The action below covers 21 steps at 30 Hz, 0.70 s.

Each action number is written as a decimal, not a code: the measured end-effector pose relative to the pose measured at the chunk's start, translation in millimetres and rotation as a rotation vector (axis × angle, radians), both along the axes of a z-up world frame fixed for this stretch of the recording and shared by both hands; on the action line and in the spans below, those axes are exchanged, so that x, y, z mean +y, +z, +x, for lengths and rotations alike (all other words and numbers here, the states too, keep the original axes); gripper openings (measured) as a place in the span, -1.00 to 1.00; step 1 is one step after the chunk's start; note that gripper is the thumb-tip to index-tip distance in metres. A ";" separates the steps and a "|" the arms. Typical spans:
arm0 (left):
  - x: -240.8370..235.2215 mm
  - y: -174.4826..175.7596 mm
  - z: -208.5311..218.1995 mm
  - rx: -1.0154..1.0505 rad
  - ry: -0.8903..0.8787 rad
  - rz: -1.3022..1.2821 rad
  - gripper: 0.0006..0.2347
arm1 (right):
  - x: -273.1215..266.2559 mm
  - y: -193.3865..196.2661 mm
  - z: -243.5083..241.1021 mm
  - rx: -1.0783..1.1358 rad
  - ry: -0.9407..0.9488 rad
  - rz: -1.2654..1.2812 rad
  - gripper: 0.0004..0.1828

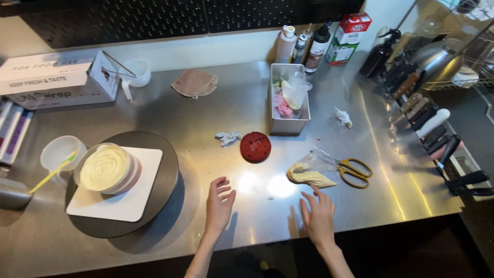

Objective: Assembling a small red velvet cake by layering cake rounds, brushing with syrup, and piping frosting.

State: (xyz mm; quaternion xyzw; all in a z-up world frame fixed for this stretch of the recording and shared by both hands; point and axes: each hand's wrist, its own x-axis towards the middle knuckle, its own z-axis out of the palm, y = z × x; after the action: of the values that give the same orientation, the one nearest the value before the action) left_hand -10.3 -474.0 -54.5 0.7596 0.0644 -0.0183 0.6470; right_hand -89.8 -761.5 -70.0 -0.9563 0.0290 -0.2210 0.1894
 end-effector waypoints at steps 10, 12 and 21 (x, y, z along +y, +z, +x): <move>-82.1 -93.1 172.2 0.212 0.018 0.215 -0.42 | -42.7 -6.1 -51.5 0.320 -0.453 0.302 -0.69; -87.5 -82.0 181.1 0.409 0.121 0.240 -0.33 | -66.7 -4.9 -48.6 0.225 -0.456 0.307 -0.66; -132.2 -47.5 148.8 0.131 0.087 0.017 -0.69 | -208.5 -40.6 58.4 0.300 -0.196 -0.220 -0.39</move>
State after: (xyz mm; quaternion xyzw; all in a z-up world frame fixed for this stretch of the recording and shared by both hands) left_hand 138.6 -606.3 -102.0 0.7586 0.1398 -0.0394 0.6352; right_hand -31.3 -969.9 -110.6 -0.9860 0.1255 -0.0953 0.0548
